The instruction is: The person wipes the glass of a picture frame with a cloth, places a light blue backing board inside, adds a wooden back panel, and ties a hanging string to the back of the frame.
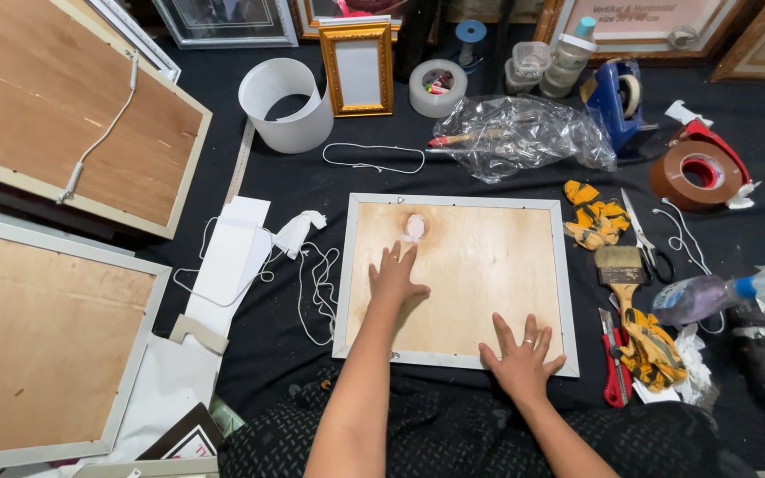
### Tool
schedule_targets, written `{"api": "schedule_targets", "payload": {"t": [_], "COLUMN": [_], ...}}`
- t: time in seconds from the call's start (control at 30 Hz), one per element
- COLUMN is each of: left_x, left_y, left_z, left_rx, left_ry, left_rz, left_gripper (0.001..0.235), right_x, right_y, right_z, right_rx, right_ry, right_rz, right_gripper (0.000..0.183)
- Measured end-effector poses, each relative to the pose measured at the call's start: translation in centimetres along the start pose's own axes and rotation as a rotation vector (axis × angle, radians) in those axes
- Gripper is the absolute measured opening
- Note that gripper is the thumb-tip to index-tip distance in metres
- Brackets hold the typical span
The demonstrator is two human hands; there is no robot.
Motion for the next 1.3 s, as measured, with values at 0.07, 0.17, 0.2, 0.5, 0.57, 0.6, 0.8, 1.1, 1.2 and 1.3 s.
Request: {"api": "schedule_targets", "payload": {"t": [0.07, 0.17, 0.2, 0.5, 0.57, 0.6, 0.8, 1.1, 1.2, 1.3], "left_x": [3.2, 5.9, 6.5, 12.2, 13.0, 13.5, 16.1, 7.3, 3.4, 6.1], "left_y": [-1.8, -6.0, -7.8, -3.9, -5.5, -6.4, -6.3, -11.3, -13.2, -12.1], "left_z": [0.6, 2.2, 2.7, 4.5, 7.0, 8.2, 9.1, 22.6, 25.7, 22.7], "left_rx": [-0.045, -0.125, -0.151, -0.213, -0.328, -0.441, -0.411, 0.637, 0.706, 0.449], "left_ry": [0.037, 0.132, 0.188, -0.039, -0.095, -0.155, -0.268, 0.617, 0.680, 0.599], "left_rz": [-0.156, -0.252, -0.191, -0.083, -0.196, -0.304, -0.530, -0.607, -0.610, -0.599], "left_gripper": [0.089, 0.082, 0.085, 0.077, 0.082, 0.088, 0.094, 0.058, 0.058, 0.037], "right_x": [-0.2, -0.4, -0.3, -0.1, -0.1, -0.1, -1.5, 4.8, 7.4, 9.1], "right_y": [-0.4, -0.6, -0.5, -1.5, -1.5, -1.6, -3.0, -3.4, -4.3, -4.1], "right_z": [-0.4, -0.3, -0.3, -1.5, -1.5, -1.6, -3.4, -1.8, 0.9, 2.9], "right_rx": [0.001, 0.001, 0.007, 0.017, 0.025, 0.035, 0.025, 0.249, 0.274, 0.252], "right_ry": [0.014, 0.018, 0.006, 0.124, 0.130, 0.130, 0.170, 0.484, 0.751, 0.916], "right_rz": [-0.011, -0.011, -0.004, -0.071, -0.073, -0.072, -0.094, -0.582, -0.831, -0.893], "right_gripper": [0.071, 0.072, 0.071, 0.065, 0.066, 0.067, 0.066, 0.067, 0.066, 0.071]}}
Point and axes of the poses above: each hand's wrist, its own x-axis away from the middle knuckle, its own y-axis out of the back of the hand, z = x × y, the point moved 1 cm from there along -x, towards the middle knuckle, and after that the axes turned 1 degree about -z, right-handed, at the moved point
